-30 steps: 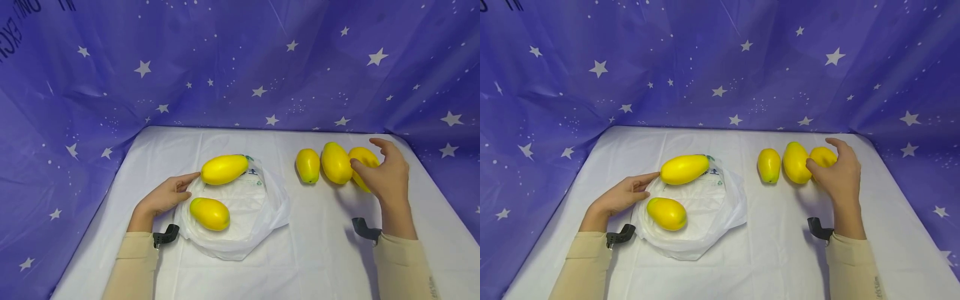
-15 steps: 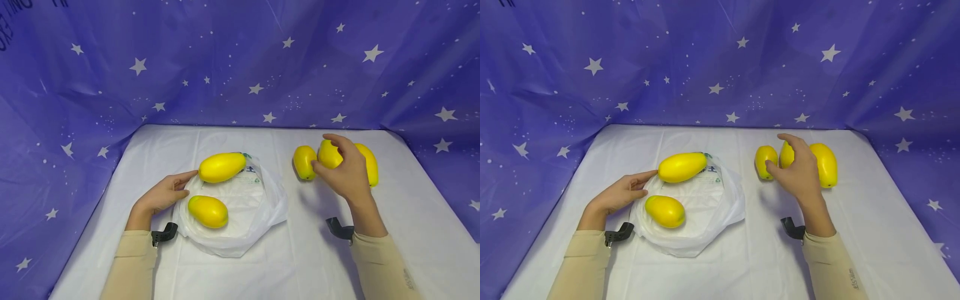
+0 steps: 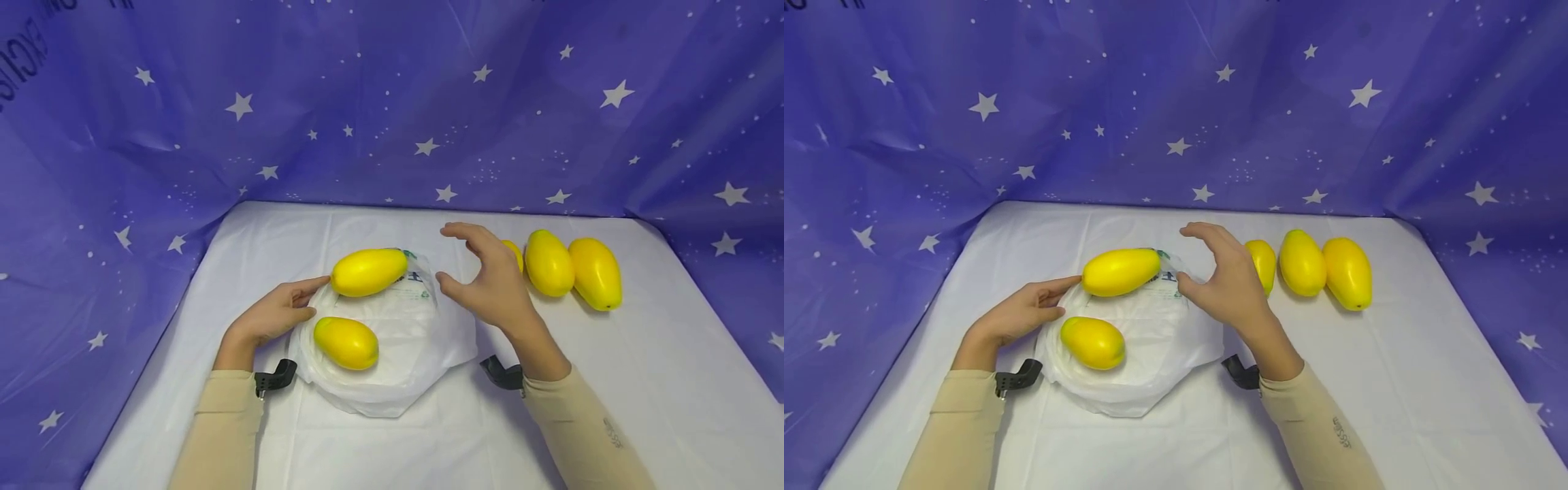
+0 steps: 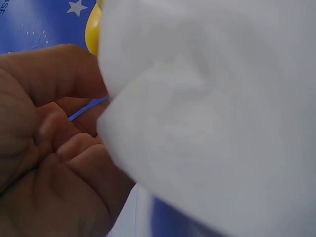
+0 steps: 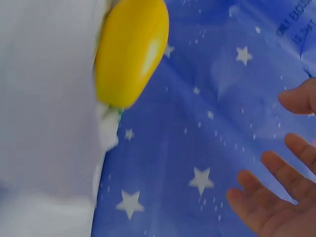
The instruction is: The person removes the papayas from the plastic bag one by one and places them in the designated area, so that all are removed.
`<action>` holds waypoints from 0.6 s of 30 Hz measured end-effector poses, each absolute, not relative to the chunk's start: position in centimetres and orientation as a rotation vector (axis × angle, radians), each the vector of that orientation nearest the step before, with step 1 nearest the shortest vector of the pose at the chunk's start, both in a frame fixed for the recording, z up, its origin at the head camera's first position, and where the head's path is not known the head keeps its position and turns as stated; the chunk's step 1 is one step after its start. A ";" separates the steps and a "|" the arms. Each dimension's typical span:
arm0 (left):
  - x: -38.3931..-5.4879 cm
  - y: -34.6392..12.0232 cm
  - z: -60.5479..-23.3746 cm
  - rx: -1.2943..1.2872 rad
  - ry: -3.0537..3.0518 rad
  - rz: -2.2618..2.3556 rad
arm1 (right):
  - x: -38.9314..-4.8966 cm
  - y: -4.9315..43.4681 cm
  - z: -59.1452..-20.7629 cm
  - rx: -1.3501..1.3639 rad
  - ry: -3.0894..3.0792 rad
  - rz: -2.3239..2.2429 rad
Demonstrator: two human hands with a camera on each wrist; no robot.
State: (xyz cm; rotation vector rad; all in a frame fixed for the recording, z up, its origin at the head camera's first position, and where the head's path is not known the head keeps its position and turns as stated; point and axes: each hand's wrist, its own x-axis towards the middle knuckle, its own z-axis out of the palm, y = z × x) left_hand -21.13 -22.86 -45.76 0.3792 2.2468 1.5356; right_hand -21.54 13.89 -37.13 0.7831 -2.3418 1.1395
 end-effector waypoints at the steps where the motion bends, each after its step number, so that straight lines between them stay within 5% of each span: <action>1: -21.1 -22.9 -45.7 0.373 2.245 1.535 | -21.5 13.4 -37.2 0.808 -2.341 1.153; 18: -21.1 -22.8 -45.5 0.351 2.183 1.577 | -19.8 5.8 -38.2 1.101 -2.477 1.203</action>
